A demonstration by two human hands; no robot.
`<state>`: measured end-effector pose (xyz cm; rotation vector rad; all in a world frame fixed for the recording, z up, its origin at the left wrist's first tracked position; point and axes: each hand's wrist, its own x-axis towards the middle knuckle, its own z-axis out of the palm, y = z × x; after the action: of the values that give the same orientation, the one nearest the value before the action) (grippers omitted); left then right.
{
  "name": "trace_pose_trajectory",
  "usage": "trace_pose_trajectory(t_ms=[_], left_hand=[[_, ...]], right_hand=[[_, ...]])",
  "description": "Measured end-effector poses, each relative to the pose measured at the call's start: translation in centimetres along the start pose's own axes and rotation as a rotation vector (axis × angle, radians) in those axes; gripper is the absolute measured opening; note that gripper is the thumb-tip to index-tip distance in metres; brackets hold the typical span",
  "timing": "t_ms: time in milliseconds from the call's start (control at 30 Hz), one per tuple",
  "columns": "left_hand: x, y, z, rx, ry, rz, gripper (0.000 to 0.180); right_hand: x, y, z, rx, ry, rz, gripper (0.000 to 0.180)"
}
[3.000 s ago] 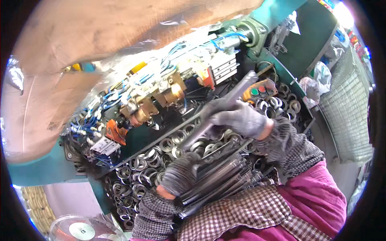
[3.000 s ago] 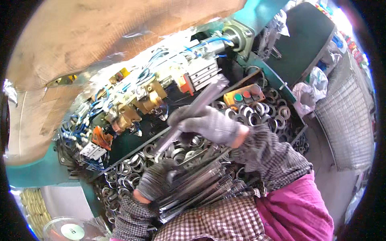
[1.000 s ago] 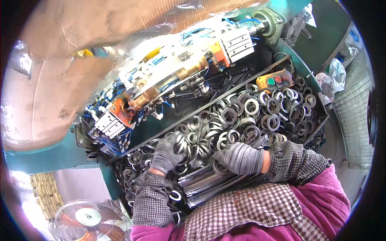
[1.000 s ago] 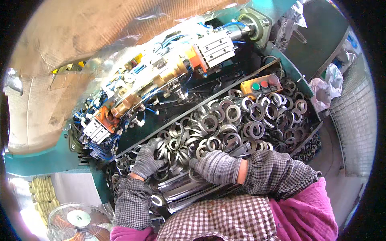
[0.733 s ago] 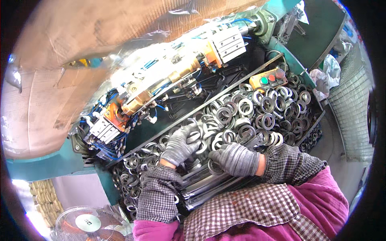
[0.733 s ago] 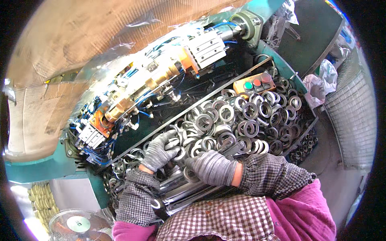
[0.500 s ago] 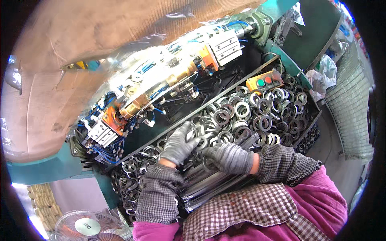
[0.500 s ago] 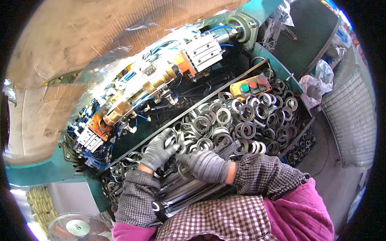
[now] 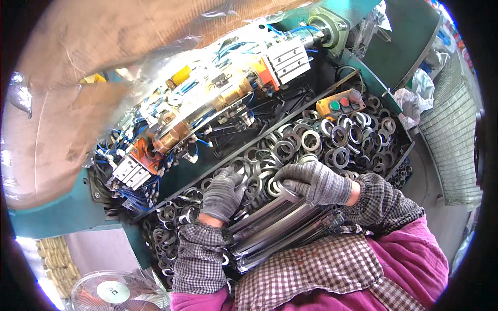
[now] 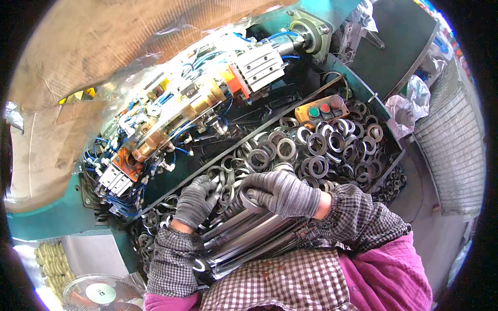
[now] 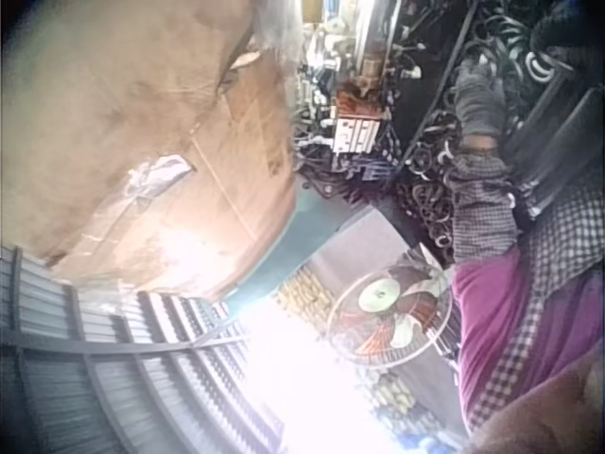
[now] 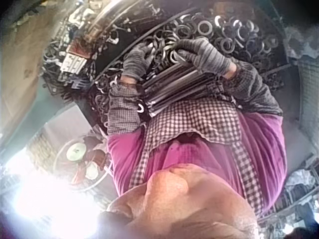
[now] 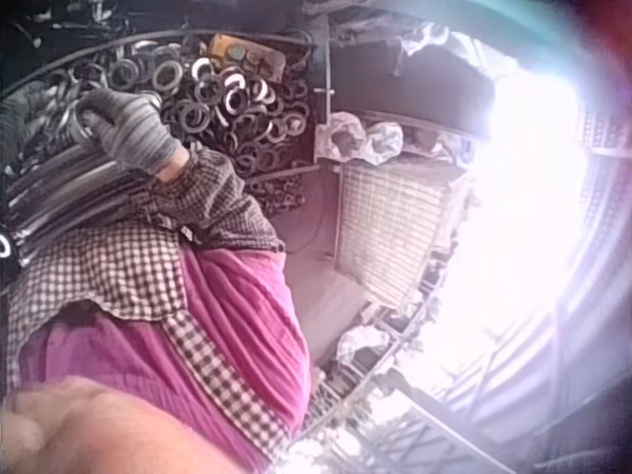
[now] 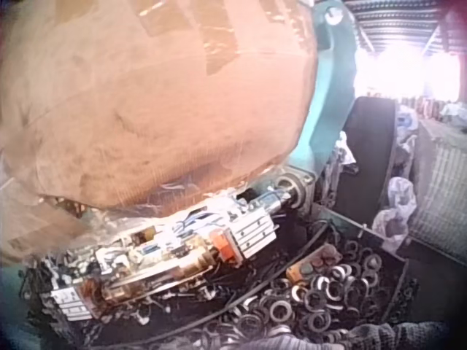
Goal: Manually assembling metal rings and tubes at a manufacturing workstation.
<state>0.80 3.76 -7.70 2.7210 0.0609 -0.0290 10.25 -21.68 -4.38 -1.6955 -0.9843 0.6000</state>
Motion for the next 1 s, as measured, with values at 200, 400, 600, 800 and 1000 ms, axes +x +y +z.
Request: trace_pose_trajectory(t_ms=[200,400,600,800,1000], left_hand=[[-1.1,-0.8,-0.2,-0.139,-0.054,-0.035,0.023],[-2.2,3.4,-4.6,-0.735,-0.167,-0.111,0.018],[-2.6,6.0,-4.8,-1.095,-0.024,0.03,0.045],[-2.0,8.7,-3.7,-0.372,0.321,0.169,0.076],[-1.8,7.8,-7.5,-0.549,-0.039,0.357,0.068]], right_hand=[[-0.2,0.0,0.4,0.043,-0.004,-0.025,0.023],[1.0,1.1,0.4,0.084,-0.004,-0.262,0.025],[1.2,-0.4,0.8,0.411,-0.136,0.214,0.034],[1.0,-1.0,0.4,0.671,-0.047,0.283,0.046],[1.5,-3.4,-1.8,0.776,-0.194,0.652,0.034]])
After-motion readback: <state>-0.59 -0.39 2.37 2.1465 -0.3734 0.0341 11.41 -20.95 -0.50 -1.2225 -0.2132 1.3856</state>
